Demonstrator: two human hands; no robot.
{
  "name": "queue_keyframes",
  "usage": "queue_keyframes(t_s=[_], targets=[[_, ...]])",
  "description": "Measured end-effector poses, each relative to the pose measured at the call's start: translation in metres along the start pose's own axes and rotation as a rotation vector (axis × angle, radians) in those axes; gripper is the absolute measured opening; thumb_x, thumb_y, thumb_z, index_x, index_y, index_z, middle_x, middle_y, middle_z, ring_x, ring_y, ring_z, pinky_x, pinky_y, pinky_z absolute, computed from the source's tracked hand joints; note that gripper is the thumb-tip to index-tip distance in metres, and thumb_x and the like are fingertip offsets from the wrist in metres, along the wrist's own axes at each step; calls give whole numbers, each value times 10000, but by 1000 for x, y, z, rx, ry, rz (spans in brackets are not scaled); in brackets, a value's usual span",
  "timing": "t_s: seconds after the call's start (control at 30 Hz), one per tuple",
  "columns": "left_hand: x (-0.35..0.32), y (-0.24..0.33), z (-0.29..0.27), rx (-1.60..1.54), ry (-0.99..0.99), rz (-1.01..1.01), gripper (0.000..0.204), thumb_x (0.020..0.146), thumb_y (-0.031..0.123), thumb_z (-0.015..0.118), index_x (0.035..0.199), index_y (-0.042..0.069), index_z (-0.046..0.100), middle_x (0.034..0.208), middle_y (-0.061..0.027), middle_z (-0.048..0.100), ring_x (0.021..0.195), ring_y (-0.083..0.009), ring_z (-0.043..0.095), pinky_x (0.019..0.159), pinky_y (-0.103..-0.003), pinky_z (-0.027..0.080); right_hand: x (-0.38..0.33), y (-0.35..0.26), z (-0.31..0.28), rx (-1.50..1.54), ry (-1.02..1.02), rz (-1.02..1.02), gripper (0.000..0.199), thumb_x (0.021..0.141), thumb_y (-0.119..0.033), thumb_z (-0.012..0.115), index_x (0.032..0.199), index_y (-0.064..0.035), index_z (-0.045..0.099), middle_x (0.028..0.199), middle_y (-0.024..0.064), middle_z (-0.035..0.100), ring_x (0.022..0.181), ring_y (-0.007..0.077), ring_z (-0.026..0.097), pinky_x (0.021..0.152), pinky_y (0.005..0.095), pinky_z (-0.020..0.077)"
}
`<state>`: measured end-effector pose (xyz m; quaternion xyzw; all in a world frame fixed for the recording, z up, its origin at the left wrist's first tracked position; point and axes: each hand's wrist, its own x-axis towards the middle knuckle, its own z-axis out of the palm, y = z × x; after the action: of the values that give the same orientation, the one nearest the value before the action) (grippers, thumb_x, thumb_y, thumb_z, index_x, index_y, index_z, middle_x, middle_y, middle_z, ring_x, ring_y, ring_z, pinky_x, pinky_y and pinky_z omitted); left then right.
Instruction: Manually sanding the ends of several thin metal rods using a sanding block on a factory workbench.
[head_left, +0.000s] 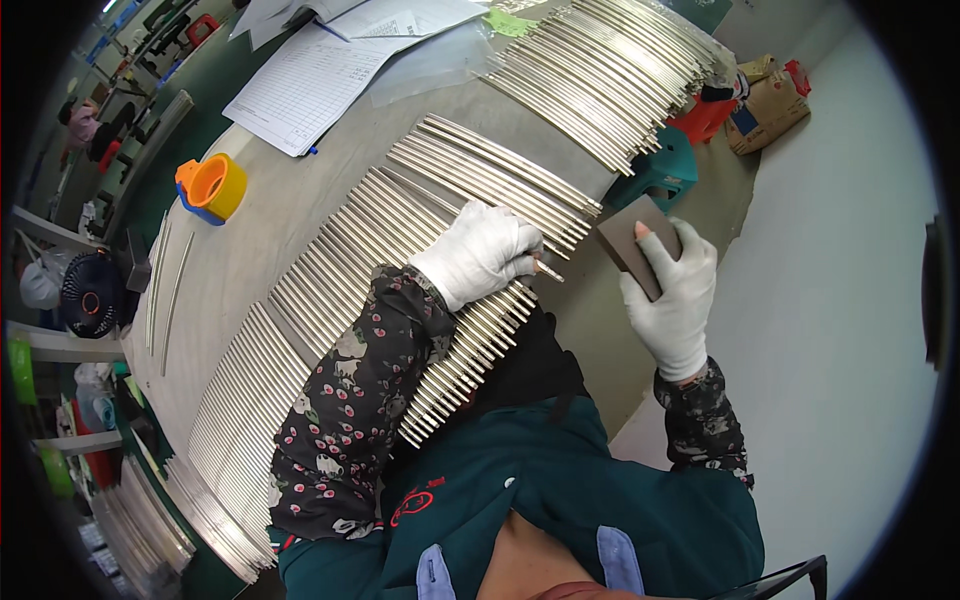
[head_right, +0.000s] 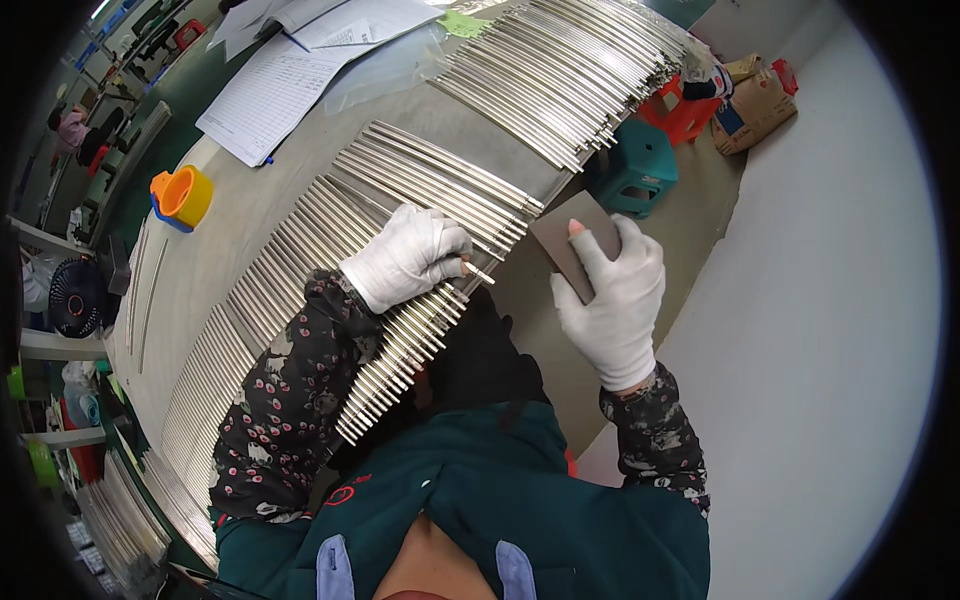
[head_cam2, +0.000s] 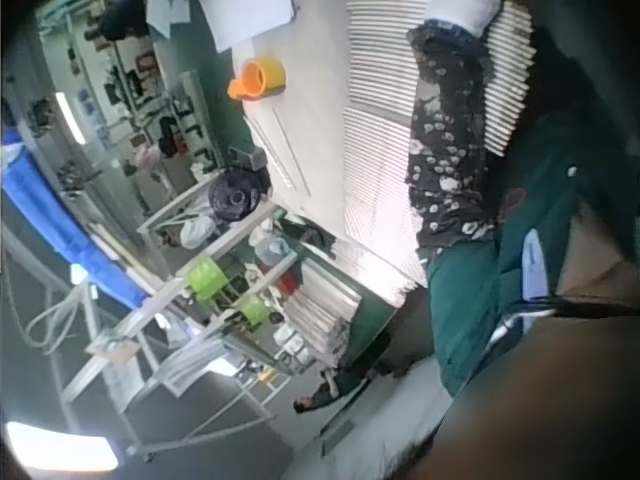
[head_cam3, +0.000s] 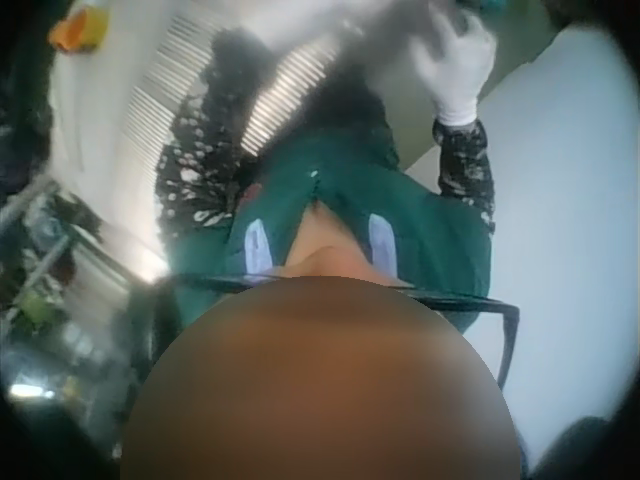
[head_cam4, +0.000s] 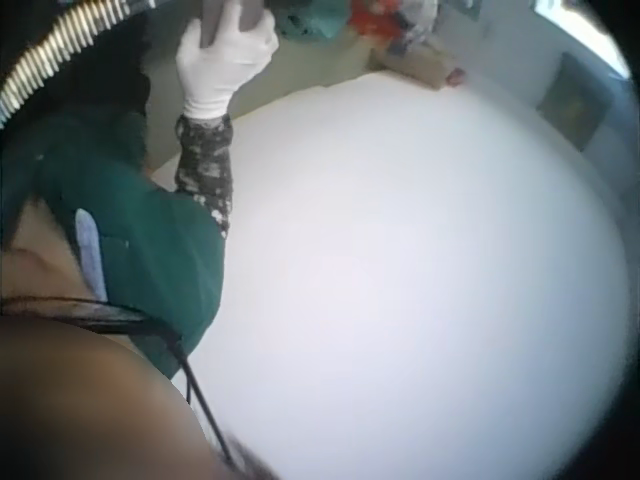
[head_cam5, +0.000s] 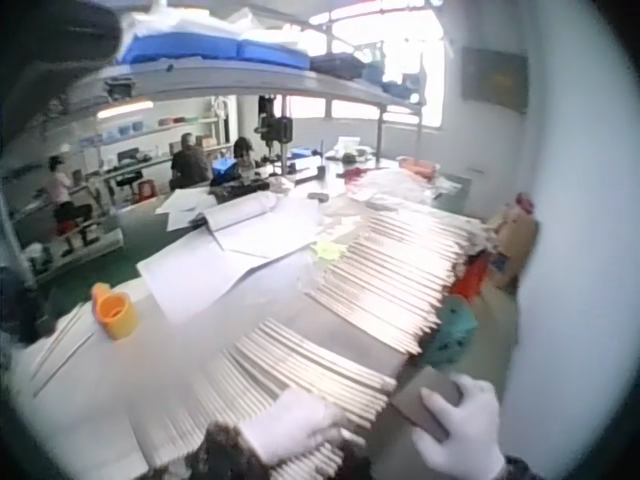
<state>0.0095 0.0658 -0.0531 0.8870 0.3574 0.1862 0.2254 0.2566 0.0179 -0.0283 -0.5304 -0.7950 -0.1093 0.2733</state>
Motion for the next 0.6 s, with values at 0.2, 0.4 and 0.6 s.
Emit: queue_keyframes(t_s=[0.2, 0.4, 0.6], targets=[[-5, 12, 0, 297, 450, 17, 202, 673, 96, 716, 844, 119, 612, 823, -23, 583, 795, -255, 570, 664, -377, 464, -7, -4, -2, 125, 9, -16, 542, 606, -137, 737, 1135, -121, 615, 1167, 174, 504, 998, 338, 481, 858, 422, 435], [-17, 19, -22, 197, -82, -138, 221, 735, 277, 732, 848, 122, 623, 893, -36, 586, 921, -258, 537, 768, -404, 435, -10, -5, -3, 130, 7, -6, 546, 606, -135, 735, 1137, -125, 608, 1172, 161, 503, 995, 334, 482, 858, 419, 436], [-8, 18, -18, 238, -237, -161, 207, 747, 270, 725, 856, 125, 627, 862, -31, 593, 902, -260, 547, 760, -405, 428, -10, -9, -7, 141, 8, -25, 553, 597, -133, 738, 1133, -122, 604, 1173, 170, 501, 989, 337, 486, 847, 420, 441]])
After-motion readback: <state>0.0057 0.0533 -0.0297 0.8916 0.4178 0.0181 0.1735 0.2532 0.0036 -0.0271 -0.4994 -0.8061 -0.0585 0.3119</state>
